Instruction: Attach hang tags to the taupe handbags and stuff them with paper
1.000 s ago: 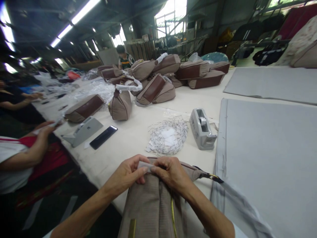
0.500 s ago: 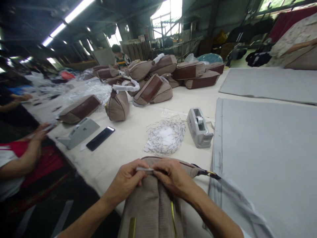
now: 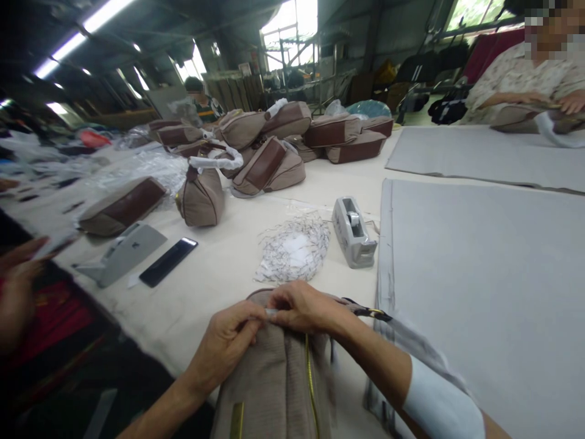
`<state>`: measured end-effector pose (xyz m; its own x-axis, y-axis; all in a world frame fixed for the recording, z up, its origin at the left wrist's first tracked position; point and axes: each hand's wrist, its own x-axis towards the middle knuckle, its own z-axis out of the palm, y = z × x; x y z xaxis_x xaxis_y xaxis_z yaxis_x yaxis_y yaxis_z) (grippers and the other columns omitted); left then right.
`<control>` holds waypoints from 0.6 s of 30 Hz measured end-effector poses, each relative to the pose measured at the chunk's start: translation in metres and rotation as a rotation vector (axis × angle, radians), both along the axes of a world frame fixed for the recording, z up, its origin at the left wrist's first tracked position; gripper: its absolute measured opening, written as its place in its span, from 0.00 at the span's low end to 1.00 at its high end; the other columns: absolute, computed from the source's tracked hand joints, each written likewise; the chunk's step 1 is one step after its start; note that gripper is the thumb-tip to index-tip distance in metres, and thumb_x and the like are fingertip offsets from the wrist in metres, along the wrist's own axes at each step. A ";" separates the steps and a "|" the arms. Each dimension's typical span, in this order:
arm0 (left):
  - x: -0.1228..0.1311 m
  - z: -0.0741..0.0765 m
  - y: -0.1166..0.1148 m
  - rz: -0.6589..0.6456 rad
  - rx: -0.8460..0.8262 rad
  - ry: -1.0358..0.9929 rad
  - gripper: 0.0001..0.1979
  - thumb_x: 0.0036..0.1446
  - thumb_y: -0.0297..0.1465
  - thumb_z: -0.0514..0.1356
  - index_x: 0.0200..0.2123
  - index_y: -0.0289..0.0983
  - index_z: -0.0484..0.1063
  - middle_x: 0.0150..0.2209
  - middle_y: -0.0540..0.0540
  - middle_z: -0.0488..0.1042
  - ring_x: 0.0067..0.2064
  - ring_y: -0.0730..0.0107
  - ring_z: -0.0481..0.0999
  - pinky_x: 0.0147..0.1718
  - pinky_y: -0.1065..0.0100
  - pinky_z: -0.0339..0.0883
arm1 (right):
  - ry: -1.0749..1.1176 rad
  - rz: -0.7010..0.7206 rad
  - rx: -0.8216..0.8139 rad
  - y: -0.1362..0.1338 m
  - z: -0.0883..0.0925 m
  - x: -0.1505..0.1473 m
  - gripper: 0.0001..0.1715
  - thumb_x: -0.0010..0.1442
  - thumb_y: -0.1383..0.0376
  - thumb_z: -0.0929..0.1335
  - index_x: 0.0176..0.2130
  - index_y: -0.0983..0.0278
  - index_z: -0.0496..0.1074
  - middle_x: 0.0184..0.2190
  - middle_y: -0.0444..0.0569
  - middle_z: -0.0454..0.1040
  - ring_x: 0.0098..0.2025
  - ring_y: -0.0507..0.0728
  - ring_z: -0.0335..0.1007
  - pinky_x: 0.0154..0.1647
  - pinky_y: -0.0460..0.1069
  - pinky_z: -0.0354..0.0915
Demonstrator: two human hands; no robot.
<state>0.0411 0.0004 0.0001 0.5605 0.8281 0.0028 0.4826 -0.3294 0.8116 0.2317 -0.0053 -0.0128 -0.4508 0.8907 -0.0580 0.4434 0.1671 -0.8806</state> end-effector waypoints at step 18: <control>0.012 0.026 0.014 -0.100 -0.064 0.327 0.08 0.53 0.32 0.53 0.26 0.37 0.70 0.23 0.50 0.73 0.28 0.68 0.73 0.28 0.72 0.61 | -0.083 -0.057 0.141 -0.010 0.021 0.012 0.10 0.52 0.66 0.66 0.36 0.65 0.72 0.29 0.46 0.73 0.29 0.51 0.64 0.29 0.44 0.58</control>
<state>0.0529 0.0148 0.0258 0.6015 0.7619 -0.2403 0.6885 -0.3418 0.6396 0.2441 -0.0150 0.0082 -0.3984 0.9166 0.0346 0.5257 0.2591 -0.8103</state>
